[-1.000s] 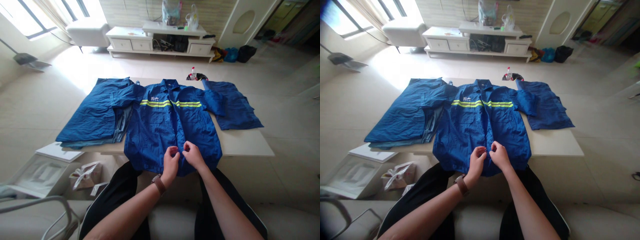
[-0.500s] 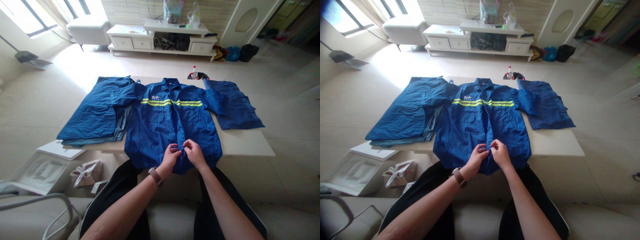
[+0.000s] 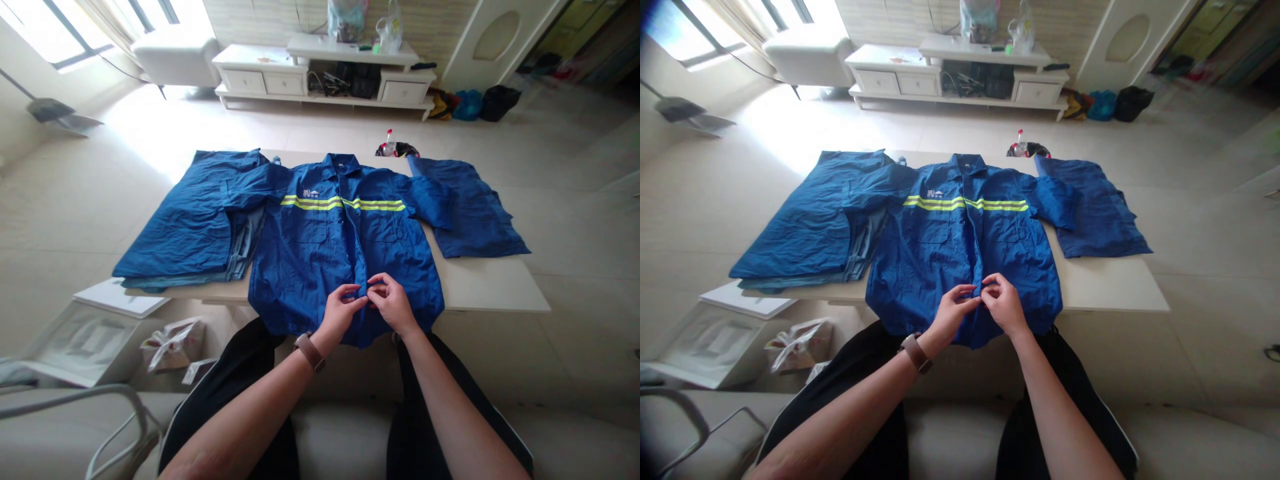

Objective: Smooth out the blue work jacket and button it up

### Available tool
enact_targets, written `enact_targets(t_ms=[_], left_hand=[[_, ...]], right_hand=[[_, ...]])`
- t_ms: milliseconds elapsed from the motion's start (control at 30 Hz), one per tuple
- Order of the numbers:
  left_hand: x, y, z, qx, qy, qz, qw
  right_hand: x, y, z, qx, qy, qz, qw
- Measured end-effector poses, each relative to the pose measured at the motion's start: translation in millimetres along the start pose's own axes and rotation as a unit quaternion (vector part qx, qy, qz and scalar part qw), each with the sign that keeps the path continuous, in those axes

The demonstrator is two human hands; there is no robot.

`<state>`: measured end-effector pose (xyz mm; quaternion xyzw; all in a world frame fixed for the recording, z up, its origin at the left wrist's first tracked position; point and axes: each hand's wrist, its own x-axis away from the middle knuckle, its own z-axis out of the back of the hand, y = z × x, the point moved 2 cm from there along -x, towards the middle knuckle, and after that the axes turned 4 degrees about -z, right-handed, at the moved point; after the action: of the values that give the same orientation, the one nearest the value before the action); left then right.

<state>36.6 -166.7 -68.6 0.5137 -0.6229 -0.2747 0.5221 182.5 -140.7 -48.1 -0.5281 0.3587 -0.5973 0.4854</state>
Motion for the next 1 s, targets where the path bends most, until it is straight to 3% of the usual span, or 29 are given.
enact_targets(t_ms=[200, 367, 533, 700, 800, 1000], left_hand=[[-3.1, -4.9, 1.2, -0.001, -0.015, -0.002, 1.000], [-5.6, -3.0, 6.2, -0.088, 0.024, -0.063, 0.994], [-5.4, -4.7, 3.3, -0.041, 0.011, -0.007, 0.999], [-6.1, -4.8, 5.1, -0.030, 0.041, -0.005, 0.999], [-6.4, -5.2, 7.4, -0.017, 0.055, 0.006, 0.998], [-4.7, -6.2, 4.6, 0.018, 0.075, 0.017, 0.997]], right_hand=[[-1.3, 2.1, -2.0, 0.001, -0.007, 0.009, 1.000], [-2.4, 4.7, -3.7, -0.004, -0.009, 0.017, 1.000], [-3.4, 7.4, -4.8, -0.004, -0.007, 0.031, 0.999], [-0.2, 3.0, -5.2, 0.068, 0.029, 0.084, 0.994], [3.8, -3.1, -3.9, 0.159, 0.076, 0.137, 0.975], [9.7, -7.1, -2.0, 0.353, 0.168, 0.198, 0.899]])
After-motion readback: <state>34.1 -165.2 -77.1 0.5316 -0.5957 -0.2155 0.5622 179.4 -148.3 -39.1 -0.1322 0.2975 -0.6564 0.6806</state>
